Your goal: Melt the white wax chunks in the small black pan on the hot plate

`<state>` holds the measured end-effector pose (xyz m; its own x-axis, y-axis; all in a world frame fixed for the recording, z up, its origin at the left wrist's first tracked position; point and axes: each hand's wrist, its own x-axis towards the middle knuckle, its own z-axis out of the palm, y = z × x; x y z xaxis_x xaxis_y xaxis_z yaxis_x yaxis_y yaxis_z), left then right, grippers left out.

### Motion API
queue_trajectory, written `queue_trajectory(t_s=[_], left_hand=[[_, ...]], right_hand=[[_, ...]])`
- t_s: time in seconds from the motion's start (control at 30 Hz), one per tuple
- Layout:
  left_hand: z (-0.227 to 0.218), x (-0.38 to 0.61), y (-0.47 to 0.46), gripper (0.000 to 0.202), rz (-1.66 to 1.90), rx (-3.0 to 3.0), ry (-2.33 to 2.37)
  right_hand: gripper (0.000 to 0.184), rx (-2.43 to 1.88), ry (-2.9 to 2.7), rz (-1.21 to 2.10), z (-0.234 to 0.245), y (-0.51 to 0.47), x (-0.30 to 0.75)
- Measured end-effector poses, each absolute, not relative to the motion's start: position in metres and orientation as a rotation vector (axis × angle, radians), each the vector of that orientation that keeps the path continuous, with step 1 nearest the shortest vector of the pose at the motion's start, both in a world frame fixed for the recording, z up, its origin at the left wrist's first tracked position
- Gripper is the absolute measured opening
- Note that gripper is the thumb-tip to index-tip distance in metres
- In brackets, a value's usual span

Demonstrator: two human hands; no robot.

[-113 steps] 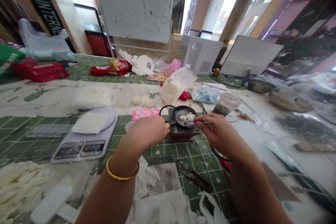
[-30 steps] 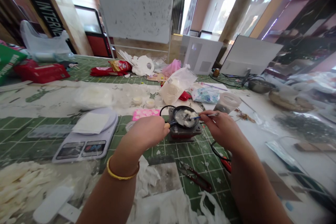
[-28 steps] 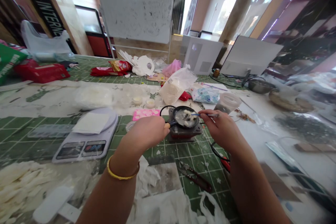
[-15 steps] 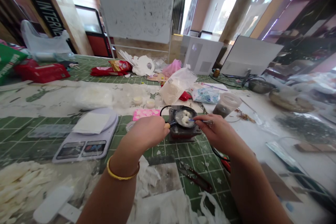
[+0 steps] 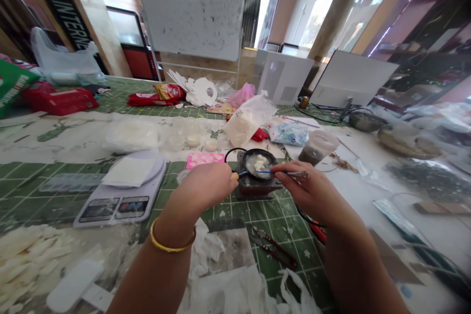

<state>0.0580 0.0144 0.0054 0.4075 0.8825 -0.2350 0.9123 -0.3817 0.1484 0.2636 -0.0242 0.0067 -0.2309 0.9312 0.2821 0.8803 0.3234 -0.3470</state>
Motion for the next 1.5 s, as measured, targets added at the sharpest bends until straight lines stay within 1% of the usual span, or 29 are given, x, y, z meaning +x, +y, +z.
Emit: queue_trajectory(t_s=[0.2,0.37,0.53,0.73,0.9,1.03,1.2,1.37,1.5], left_hand=[[0.006,0.058,0.014,0.044,-0.179,2.410,1.578],[0.006,0.058,0.014,0.046,-0.167,2.402,1.573],[0.008,0.058,0.013,0.045,-0.186,2.394,1.578],[0.010,0.059,0.012,0.044,-0.182,2.395,1.576],[0.008,0.059,0.013,0.046,-0.177,2.401,1.584],[0.008,0.059,0.013,0.046,-0.169,2.398,1.590],[0.009,0.059,0.014,0.046,-0.197,2.386,1.581],[0.006,0.058,0.015,0.047,-0.174,2.398,1.562],[0.009,0.059,0.013,0.044,-0.178,2.405,1.568]], right_hand=[[0.028,-1.700,-2.150,0.022,0.004,-0.019,0.264],[0.028,-1.552,-2.224,0.126,0.003,-0.020,0.263],[0.029,-1.708,-2.142,0.010,0.000,-0.013,0.266],[0.028,-1.530,-2.242,0.162,0.003,-0.021,0.260],[0.030,-1.731,-2.095,-0.014,-0.001,-0.008,0.266],[0.031,-1.778,-2.031,-0.092,-0.005,-0.003,0.267],[0.030,-1.625,-2.236,0.092,-0.002,-0.014,0.262],[0.027,-1.624,-2.223,0.046,0.009,-0.028,0.269],[0.028,-1.524,-2.291,0.098,0.003,-0.021,0.265]])
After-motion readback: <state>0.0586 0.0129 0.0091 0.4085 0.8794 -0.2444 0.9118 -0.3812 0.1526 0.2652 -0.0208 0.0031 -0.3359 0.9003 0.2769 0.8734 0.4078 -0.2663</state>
